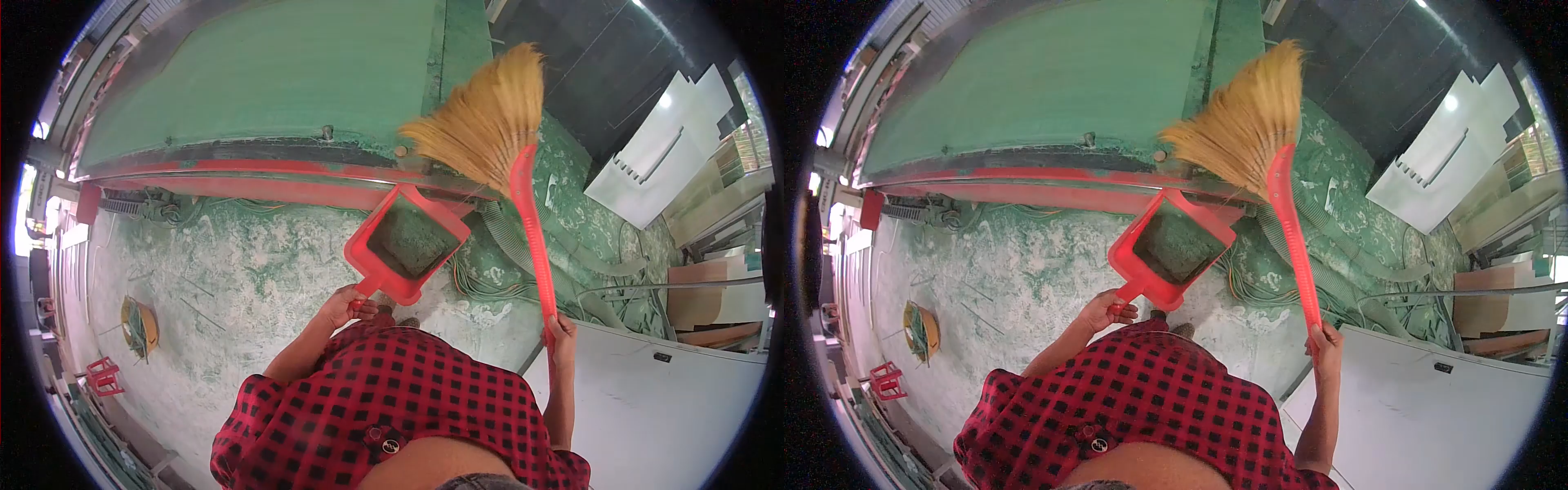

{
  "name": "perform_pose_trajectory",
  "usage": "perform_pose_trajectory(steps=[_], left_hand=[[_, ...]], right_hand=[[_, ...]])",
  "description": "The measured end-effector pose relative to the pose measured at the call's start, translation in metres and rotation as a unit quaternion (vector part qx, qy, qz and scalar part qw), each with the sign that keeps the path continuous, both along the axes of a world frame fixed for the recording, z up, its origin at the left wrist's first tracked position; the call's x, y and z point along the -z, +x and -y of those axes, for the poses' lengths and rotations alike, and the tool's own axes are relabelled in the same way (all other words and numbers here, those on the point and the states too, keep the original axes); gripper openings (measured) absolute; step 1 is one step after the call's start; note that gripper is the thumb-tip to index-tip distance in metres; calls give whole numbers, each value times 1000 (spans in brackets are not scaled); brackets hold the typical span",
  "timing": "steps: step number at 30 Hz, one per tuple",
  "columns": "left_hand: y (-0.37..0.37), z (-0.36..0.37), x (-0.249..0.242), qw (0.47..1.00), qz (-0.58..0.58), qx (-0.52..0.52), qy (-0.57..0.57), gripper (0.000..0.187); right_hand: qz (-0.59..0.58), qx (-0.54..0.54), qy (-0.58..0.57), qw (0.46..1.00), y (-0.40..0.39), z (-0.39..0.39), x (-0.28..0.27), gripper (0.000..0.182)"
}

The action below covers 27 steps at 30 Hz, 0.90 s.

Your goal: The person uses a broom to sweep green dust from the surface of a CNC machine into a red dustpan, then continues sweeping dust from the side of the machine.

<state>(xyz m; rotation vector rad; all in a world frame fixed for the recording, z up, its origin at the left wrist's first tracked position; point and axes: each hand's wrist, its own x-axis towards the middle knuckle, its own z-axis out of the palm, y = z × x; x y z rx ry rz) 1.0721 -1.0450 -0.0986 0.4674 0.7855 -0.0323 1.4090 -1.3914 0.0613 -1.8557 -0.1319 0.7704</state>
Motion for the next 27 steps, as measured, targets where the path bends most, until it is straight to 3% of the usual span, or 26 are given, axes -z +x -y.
perform_pose_trajectory(steps=[4,9,15,17,19,25,27], left_hand=[[-5,-1,4,1000,-6,3,-3,40],[-7,-1,-2,1000,-3,5,1,39],[-10,1,-15,999,12,-26,-18,37],[-13,2,-12,999,13,-29,-19,38],[-14,1,-11,999,14,-32,-21,39],[-12,0,-22,1000,-5,-23,-13,38],[-14,1,-22,999,-4,-31,-13,36]], right_hand=[[19,27,22,999,-11,7,-16,19],[29,63,93,993,-52,-13,3,17],[29,42,49,997,-97,-46,26,29],[71,-1,-31,997,-99,-55,37,30],[68,2,-30,997,-98,-72,44,30],[119,-6,45,992,-59,-136,49,22],[71,30,101,992,-48,-143,51,24]])
